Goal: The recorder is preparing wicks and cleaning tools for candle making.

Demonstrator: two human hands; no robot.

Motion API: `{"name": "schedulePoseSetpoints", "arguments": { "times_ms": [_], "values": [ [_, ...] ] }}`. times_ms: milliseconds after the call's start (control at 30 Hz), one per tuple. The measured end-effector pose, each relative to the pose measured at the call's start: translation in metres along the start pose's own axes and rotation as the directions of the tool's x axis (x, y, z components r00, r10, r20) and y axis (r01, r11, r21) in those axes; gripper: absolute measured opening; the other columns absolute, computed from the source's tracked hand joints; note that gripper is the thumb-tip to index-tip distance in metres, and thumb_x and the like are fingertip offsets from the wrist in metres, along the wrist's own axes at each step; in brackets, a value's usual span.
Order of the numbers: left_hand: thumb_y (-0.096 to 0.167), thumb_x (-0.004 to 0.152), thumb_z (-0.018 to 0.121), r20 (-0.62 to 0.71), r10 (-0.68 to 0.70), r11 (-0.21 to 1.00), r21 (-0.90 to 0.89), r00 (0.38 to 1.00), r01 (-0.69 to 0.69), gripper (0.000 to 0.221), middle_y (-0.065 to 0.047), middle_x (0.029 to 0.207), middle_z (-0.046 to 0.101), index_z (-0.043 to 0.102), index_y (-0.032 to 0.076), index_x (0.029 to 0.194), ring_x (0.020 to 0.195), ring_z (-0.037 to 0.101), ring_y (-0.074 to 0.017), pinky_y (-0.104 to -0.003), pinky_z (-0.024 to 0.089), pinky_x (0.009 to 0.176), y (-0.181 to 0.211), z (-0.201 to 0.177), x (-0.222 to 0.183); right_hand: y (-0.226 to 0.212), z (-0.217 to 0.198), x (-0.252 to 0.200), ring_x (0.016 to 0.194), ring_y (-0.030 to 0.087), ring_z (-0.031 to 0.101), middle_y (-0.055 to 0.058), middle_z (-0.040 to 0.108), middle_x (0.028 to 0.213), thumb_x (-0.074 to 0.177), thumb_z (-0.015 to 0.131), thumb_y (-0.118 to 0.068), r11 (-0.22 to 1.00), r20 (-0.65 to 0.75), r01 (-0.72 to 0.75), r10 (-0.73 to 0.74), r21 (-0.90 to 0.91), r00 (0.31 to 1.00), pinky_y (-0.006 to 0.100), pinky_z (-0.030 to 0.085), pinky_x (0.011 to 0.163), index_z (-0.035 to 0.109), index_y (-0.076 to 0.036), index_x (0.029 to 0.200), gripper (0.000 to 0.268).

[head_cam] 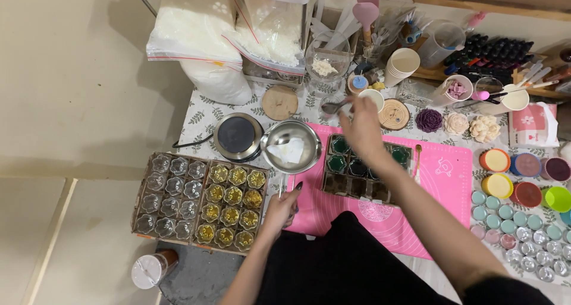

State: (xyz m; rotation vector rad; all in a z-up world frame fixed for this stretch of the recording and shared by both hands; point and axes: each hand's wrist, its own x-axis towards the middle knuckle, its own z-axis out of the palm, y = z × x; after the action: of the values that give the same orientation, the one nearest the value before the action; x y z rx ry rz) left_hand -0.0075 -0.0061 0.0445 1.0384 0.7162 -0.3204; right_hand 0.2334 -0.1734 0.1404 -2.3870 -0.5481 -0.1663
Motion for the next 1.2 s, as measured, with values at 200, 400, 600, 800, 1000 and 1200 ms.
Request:
{"name": "schedulePoseSetpoints", "arguments": {
  "times_ms": [200,400,600,800,1000,1200],
  "values": [
    [0.031,0.099,0.065,-0.107,0.072,0.994,0.093,0.992,-0.062,0.042,0.003,0.048,0.044,0.061,0.006,0.065,0.034,0.035,-0.0065,-0.026,0.021,0.034,-0.020,0.016,-0.036,-0.080,-0.021,-0.069,0.106,0.038,0.050,0.019,0.058,0.108,0.077,0.077,-0.019,0.975,0.182,0.213,-0.222,0.067,0.958,0.048,0.044,0.093,0.073,-0.002,0.102,0.030],
    [0.031,0.099,0.065,-0.104,0.225,0.949,0.249,0.969,-0.194,0.045,0.003,0.050,0.050,0.062,0.005,0.063,0.041,0.041,-0.0057,-0.025,0.029,0.040,-0.037,0.074,-0.065,-0.105,-0.038,-0.085,0.107,0.038,0.048,0.019,0.056,0.108,0.078,0.077,-0.026,0.944,0.315,0.328,-0.304,-0.025,0.899,0.048,0.040,0.092,0.074,0.000,0.087,0.028],
    [0.028,0.098,0.066,-0.022,0.334,0.878,0.371,0.942,-0.303,0.044,0.003,0.052,0.053,0.062,0.005,0.061,0.048,0.046,-0.0046,-0.025,0.036,0.048,-0.039,0.155,-0.076,-0.055,-0.086,-0.098,0.106,0.035,0.048,0.015,0.059,0.108,0.081,0.074,-0.021,0.950,0.277,0.234,-0.172,-0.206,0.945,0.048,0.039,0.089,0.076,-0.007,0.082,0.014],
    [0.030,0.100,0.064,0.150,0.214,0.883,0.394,0.965,-0.257,0.047,0.003,0.051,0.050,0.058,0.005,0.060,0.045,0.044,-0.0058,-0.026,0.032,0.046,-0.030,0.196,-0.082,0.022,-0.192,-0.121,0.097,0.033,0.052,0.010,0.065,0.094,0.080,0.076,-0.014,0.999,-0.047,-0.007,0.010,0.047,0.999,0.042,0.045,0.084,0.077,-0.005,0.091,0.014],
    [0.031,0.101,0.064,0.427,0.107,0.815,0.480,0.898,-0.325,0.047,0.005,0.050,0.051,0.058,0.009,0.060,0.043,0.044,-0.0048,-0.025,0.032,0.043,-0.028,0.237,-0.072,0.075,-0.286,-0.176,0.096,0.029,0.058,0.011,0.063,0.096,0.085,0.074,-0.009,0.983,-0.181,-0.181,0.182,0.021,0.966,0.042,0.047,0.084,0.073,-0.002,0.095,0.013],
    [0.033,0.099,0.066,0.524,-0.205,0.784,0.593,0.826,-0.181,0.048,0.005,0.047,0.048,0.056,0.010,0.058,0.037,0.040,-0.0054,-0.025,0.027,0.038,-0.048,0.318,-0.064,0.112,-0.352,-0.251,0.085,0.020,0.062,0.006,0.071,0.097,0.090,0.072,-0.006,0.899,-0.353,-0.402,0.439,0.176,0.826,0.033,0.050,0.078,0.073,0.000,0.105,0.016]
  ]
}}
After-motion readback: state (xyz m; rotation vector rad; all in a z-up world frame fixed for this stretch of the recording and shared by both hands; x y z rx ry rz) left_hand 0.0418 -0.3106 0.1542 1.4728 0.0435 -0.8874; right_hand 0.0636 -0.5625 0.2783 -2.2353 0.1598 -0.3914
